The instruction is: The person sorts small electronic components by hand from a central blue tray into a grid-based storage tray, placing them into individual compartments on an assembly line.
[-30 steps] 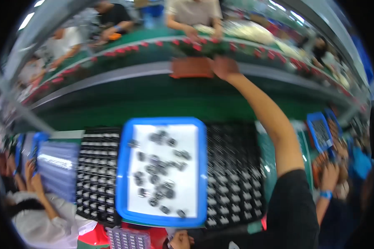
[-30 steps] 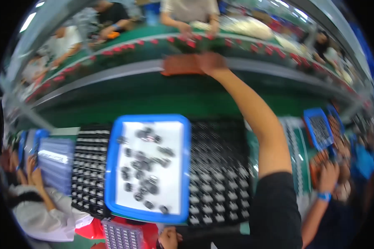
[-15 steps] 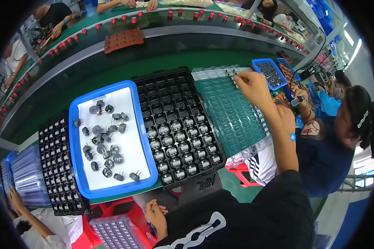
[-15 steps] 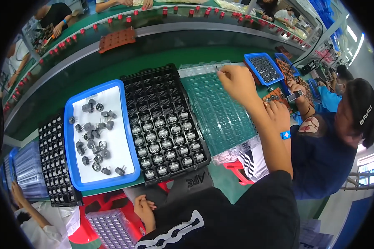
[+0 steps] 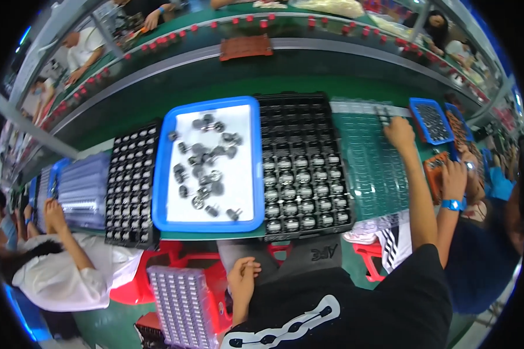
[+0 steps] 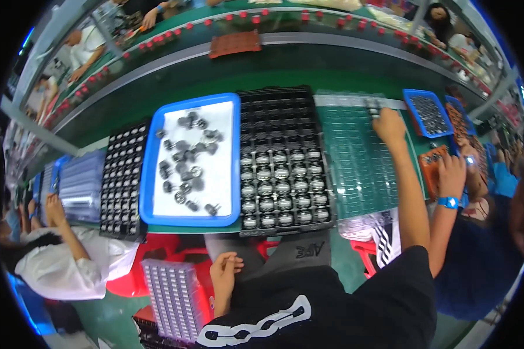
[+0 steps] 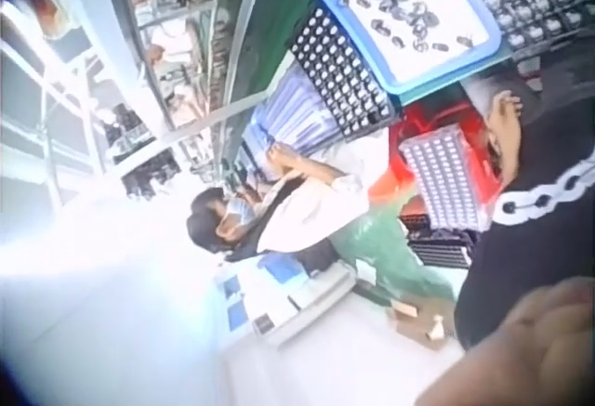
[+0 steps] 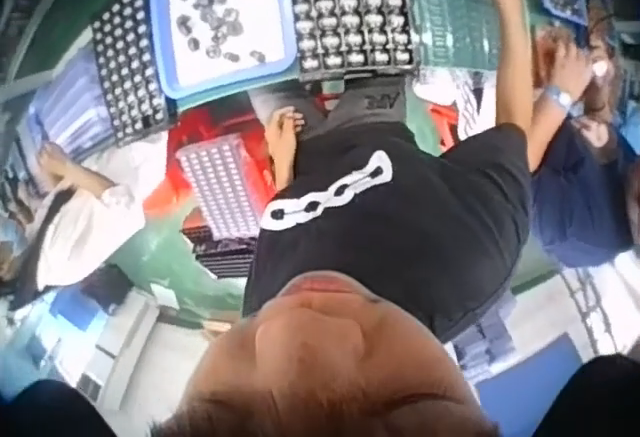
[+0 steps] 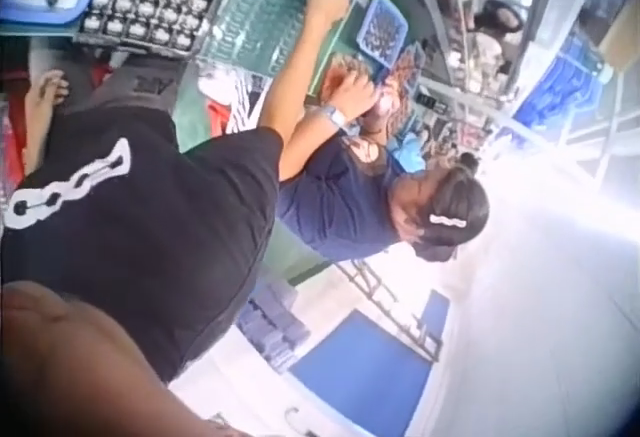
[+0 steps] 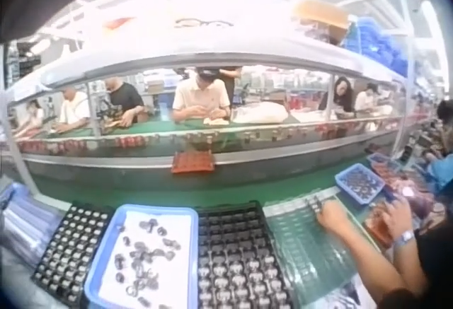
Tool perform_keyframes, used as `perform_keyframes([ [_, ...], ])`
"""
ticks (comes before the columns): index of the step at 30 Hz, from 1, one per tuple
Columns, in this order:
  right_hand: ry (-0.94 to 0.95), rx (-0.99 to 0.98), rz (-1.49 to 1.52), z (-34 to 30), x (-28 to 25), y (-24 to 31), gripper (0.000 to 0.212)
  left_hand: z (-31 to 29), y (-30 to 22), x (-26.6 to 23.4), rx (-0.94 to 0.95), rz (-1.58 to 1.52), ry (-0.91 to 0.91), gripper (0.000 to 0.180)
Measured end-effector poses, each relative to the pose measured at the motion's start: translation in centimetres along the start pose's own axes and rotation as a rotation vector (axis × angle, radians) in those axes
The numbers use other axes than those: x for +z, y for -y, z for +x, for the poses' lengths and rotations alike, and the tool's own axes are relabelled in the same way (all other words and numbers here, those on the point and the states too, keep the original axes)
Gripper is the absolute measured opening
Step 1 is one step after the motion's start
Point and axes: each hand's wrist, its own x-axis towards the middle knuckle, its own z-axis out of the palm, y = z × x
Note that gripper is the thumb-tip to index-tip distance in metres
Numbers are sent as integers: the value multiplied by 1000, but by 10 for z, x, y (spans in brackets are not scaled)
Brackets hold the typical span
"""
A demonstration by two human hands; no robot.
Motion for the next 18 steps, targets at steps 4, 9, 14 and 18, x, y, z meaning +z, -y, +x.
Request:
perform_keyframes([
  [4, 155, -33, 13, -2, -36, 17, 32, -5, -63, -3, 109, -10, -38, 18],
  [9, 235, 162, 4, 30, 13, -46, 44, 14, -124, -10, 347, 34, -118, 17],
  [14, -78, -82, 78, 22, -3, -56, 27, 45, -161, -11, 542, 421, -255, 18],
  [18, 2, -29, 333, 18, -19, -45, 27, 70, -174, -5, 718, 805, -218, 25],
])
